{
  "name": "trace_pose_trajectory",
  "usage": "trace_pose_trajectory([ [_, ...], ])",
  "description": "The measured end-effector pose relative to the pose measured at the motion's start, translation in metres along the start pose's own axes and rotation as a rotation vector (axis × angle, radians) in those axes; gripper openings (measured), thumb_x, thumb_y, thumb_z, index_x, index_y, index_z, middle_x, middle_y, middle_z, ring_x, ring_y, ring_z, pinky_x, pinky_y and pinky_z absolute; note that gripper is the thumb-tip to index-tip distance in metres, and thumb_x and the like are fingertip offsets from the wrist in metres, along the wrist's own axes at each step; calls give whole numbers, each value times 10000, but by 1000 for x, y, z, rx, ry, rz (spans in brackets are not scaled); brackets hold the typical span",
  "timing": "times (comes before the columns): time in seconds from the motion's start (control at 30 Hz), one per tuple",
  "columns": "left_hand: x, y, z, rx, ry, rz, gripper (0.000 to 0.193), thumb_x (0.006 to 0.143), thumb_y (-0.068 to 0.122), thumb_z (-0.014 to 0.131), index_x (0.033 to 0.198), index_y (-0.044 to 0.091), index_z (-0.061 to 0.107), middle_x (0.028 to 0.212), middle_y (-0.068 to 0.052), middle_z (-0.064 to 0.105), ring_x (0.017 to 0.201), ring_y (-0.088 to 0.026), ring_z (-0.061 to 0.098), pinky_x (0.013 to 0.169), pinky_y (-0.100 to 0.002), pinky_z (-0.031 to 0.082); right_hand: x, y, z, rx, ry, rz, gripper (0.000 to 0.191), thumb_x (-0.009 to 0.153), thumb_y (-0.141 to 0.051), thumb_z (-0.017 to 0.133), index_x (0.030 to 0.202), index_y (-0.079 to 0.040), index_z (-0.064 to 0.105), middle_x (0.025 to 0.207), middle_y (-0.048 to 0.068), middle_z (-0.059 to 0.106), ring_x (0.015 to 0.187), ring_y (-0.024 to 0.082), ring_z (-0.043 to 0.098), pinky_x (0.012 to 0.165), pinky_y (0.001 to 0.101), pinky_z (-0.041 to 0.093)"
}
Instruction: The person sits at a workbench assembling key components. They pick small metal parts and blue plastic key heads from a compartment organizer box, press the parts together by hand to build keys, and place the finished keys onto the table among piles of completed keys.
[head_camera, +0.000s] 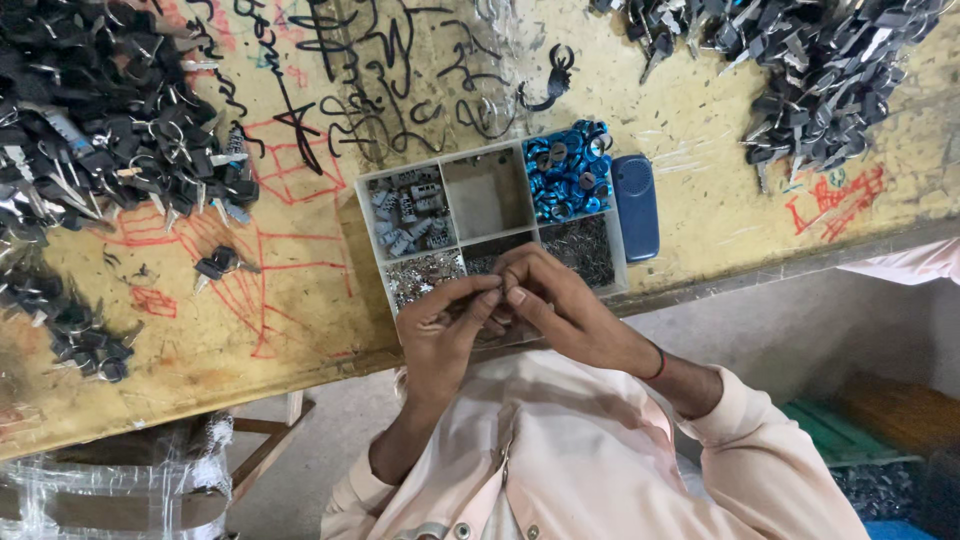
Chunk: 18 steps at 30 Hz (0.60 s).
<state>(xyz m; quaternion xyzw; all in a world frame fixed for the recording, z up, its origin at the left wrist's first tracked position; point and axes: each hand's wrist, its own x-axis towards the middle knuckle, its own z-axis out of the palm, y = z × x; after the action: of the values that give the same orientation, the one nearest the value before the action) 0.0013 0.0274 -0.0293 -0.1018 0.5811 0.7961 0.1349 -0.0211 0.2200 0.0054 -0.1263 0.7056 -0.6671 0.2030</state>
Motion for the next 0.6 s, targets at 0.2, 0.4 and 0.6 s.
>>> trace_pose_trajectory([
  [0.2,0,5,-2,92,-83,139,154,954,-11,729,1104,-24,762,964,-89,755,783,-121,731,700,-239,613,-4,7,4,331,-32,160,192,1115,-178,445,1158,-8,525,1142,73,519,883,85,506,748,248,474],
  [0.4,-1,13,0,173,-76,180,198,944,-12,745,1141,-2,758,953,-82,748,805,-111,707,719,-228,592,-5,9,13,95,66,9,148,1121,-135,480,1135,4,529,1151,68,541,981,115,541,838,282,501],
  [0.6,-3,15,1,245,-58,63,121,945,38,751,1039,-35,729,897,-48,727,766,-86,691,694,-224,583,-8,10,5,-66,130,-78,242,1076,-125,565,1257,-22,441,1221,83,530,1083,124,582,906,301,540],
])
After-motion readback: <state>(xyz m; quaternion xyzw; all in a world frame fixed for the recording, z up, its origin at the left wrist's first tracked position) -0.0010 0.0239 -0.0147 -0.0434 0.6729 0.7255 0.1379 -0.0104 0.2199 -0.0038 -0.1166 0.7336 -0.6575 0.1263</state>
